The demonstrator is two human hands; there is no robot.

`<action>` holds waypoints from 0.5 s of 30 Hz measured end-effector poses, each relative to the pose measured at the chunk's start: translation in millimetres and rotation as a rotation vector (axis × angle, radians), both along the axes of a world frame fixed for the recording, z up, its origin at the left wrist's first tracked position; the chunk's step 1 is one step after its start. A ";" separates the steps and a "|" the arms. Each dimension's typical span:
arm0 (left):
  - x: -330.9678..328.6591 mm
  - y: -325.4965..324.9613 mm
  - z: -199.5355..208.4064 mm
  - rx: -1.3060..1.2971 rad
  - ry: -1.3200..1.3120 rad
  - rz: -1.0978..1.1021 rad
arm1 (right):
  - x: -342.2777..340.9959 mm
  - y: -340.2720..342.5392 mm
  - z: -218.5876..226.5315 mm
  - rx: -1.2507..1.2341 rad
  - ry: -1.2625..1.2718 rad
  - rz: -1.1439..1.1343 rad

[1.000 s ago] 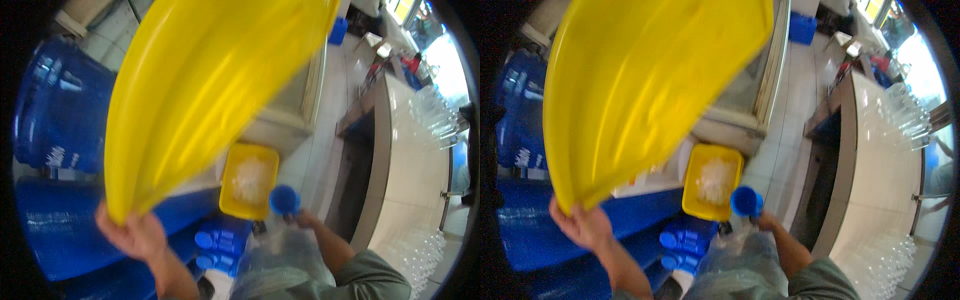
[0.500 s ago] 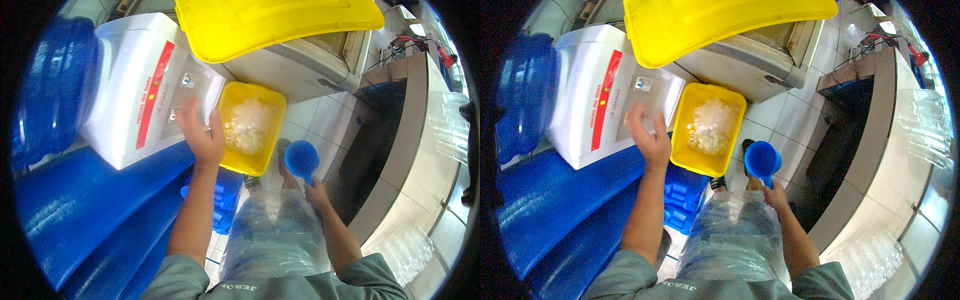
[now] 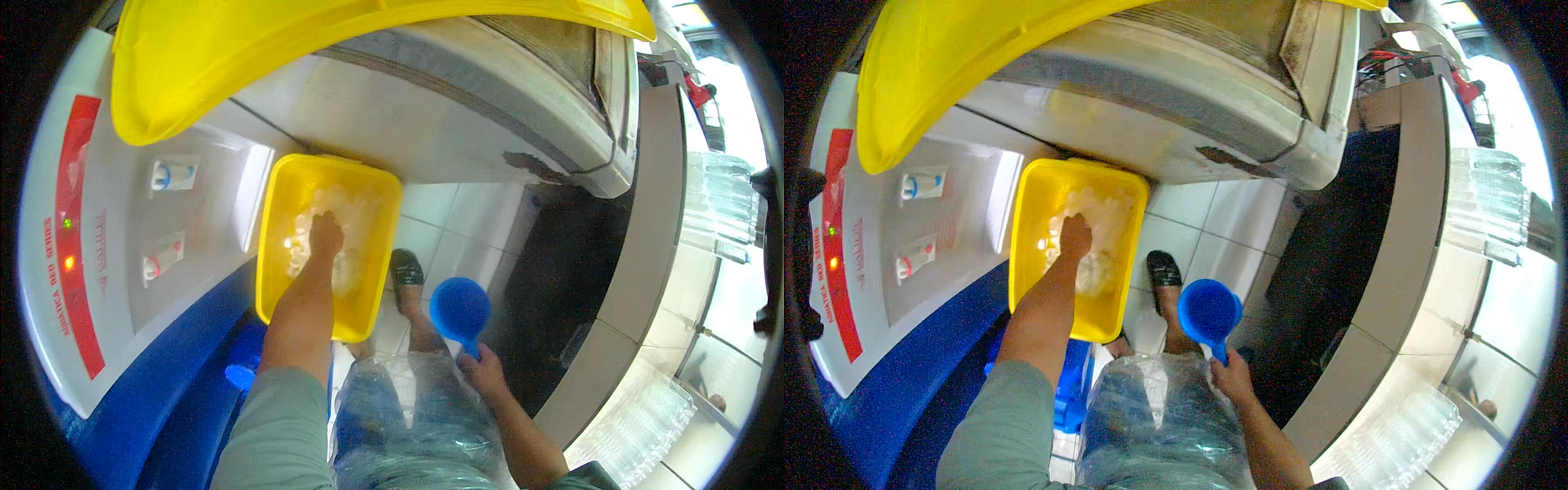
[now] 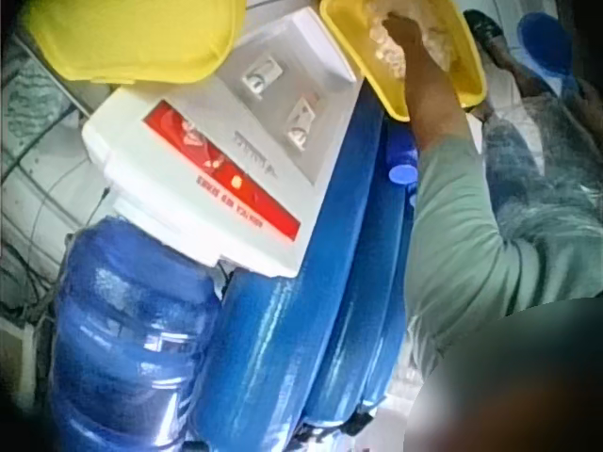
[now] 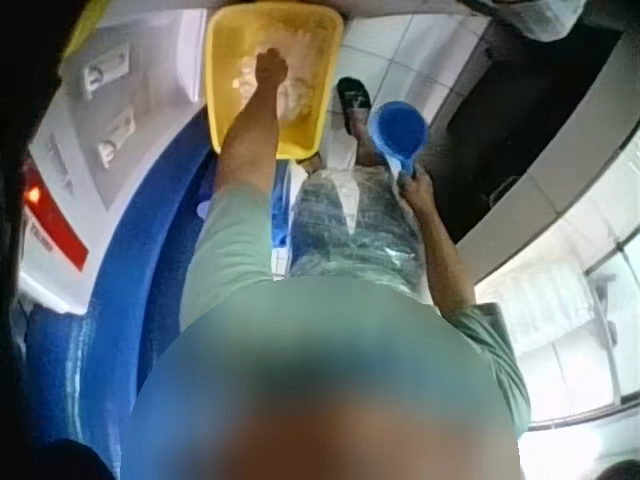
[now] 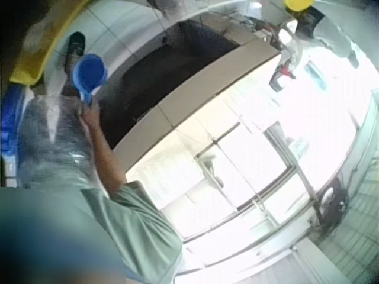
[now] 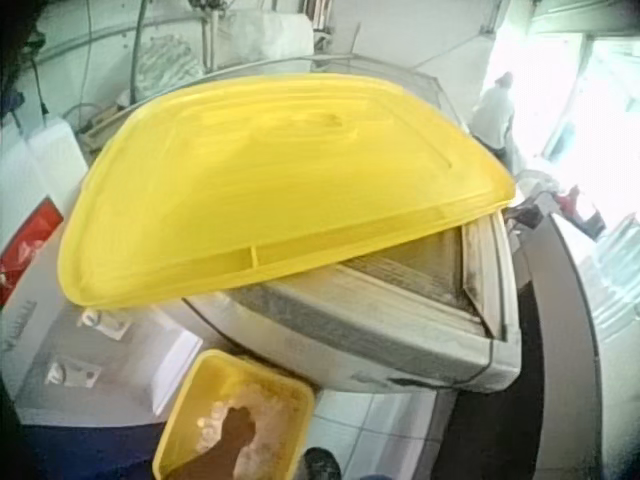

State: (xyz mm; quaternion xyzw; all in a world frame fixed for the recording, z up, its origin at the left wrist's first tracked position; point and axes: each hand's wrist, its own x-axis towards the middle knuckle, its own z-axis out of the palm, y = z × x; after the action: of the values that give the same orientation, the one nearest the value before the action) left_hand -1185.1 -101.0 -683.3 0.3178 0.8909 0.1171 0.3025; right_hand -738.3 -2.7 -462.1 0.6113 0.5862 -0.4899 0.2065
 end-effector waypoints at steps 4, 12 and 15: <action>17.1 -31.0 51.7 0.279 0.127 0.089 | -23.3 0.6 16.4 -0.016 0.074 -0.112; 42.3 -87.6 219.4 0.409 -0.004 0.396 | -92.0 7.7 41.7 0.094 0.330 0.045; 44.7 -93.8 258.5 0.450 -0.027 0.420 | -116.1 7.9 56.8 0.109 0.337 0.126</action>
State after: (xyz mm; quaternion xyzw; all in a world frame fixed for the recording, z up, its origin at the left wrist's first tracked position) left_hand -1140.4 -194.8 -424.7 0.1841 0.8848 0.3755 0.2054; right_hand -854.4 5.2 -405.3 0.4931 0.6751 -0.5391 0.1024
